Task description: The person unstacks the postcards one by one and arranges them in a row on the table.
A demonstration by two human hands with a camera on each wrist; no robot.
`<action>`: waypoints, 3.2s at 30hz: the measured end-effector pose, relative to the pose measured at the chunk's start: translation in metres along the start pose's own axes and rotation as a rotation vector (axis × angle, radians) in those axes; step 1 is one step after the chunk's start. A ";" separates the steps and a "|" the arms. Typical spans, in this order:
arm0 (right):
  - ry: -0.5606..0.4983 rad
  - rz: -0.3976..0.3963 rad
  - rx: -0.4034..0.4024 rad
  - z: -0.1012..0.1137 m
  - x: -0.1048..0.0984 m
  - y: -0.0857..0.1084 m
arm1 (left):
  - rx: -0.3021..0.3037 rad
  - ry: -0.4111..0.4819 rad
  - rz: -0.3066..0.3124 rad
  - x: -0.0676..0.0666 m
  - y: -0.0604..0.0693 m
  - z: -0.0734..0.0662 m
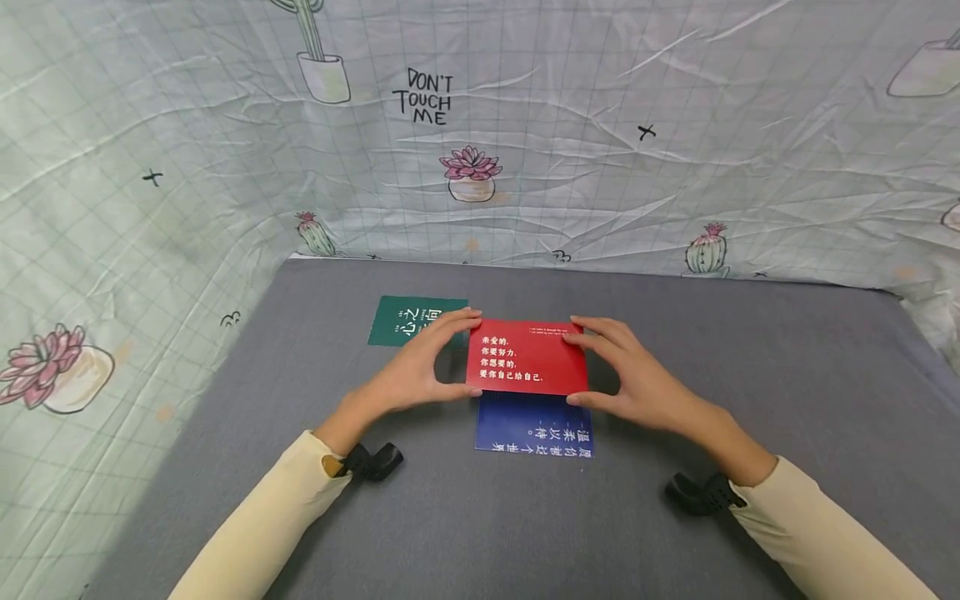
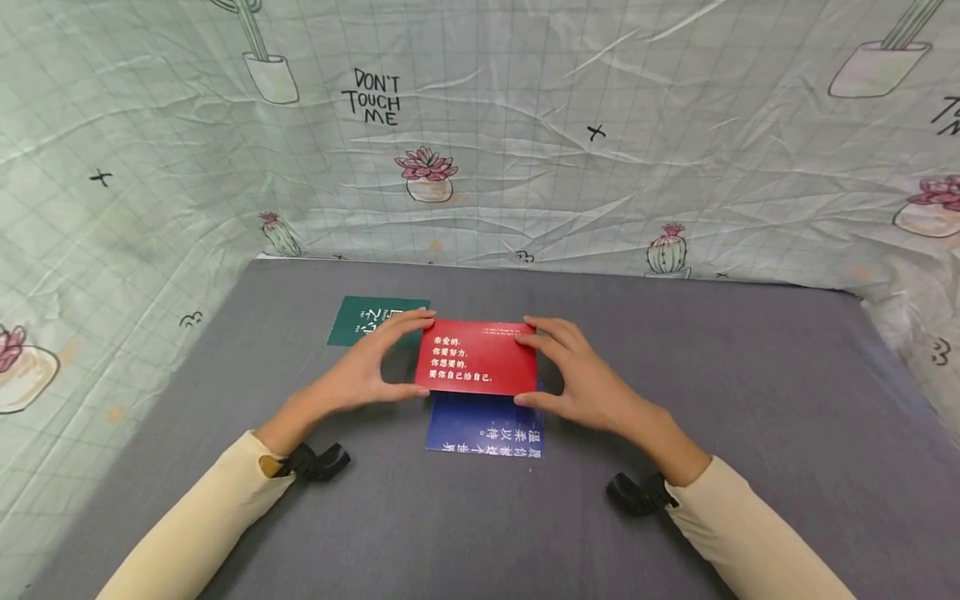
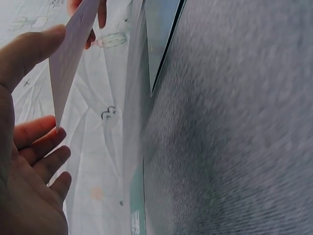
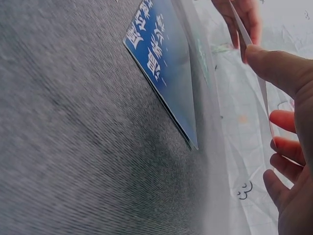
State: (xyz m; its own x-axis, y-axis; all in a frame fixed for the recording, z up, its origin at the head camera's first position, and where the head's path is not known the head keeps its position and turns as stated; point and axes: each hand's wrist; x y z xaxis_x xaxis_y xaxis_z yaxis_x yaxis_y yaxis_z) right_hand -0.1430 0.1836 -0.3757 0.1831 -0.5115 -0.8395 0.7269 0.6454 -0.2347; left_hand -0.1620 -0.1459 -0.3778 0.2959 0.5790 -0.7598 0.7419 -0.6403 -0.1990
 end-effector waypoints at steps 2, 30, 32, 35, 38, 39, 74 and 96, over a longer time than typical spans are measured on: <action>-0.007 0.001 0.004 -0.002 -0.001 -0.003 | -0.006 -0.008 0.000 -0.001 -0.002 0.003; -0.014 0.083 0.073 -0.037 0.010 -0.040 | -0.144 -0.023 0.053 -0.005 -0.027 0.037; -0.011 0.099 0.081 -0.040 0.012 -0.042 | -0.153 -0.024 0.057 -0.004 -0.028 0.040; -0.005 0.117 0.095 -0.043 0.014 -0.045 | -0.175 -0.031 0.066 -0.003 -0.029 0.043; -0.005 0.126 0.099 -0.045 0.015 -0.048 | -0.194 -0.032 0.075 -0.003 -0.032 0.047; -0.007 0.127 0.100 -0.045 0.015 -0.049 | -0.198 -0.033 0.075 -0.003 -0.033 0.048; -0.013 0.178 0.147 -0.054 0.020 -0.059 | -0.267 -0.059 0.144 -0.001 -0.045 0.059; -0.003 0.210 0.161 -0.055 0.018 -0.061 | -0.265 -0.043 0.159 0.000 -0.048 0.064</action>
State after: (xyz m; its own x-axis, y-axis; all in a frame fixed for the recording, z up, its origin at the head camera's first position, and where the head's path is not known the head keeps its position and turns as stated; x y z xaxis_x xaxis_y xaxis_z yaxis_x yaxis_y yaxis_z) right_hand -0.2209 0.1661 -0.4037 0.3428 -0.3774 -0.8603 0.7685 0.6393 0.0259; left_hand -0.2367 -0.1477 -0.4076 0.3995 0.4567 -0.7948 0.8210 -0.5640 0.0886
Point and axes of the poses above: each hand's wrist, its own y-axis away from the middle knuckle, its own x-axis out of the palm, z = x × y, and after that the axes turned 4 degrees about z, right-handed
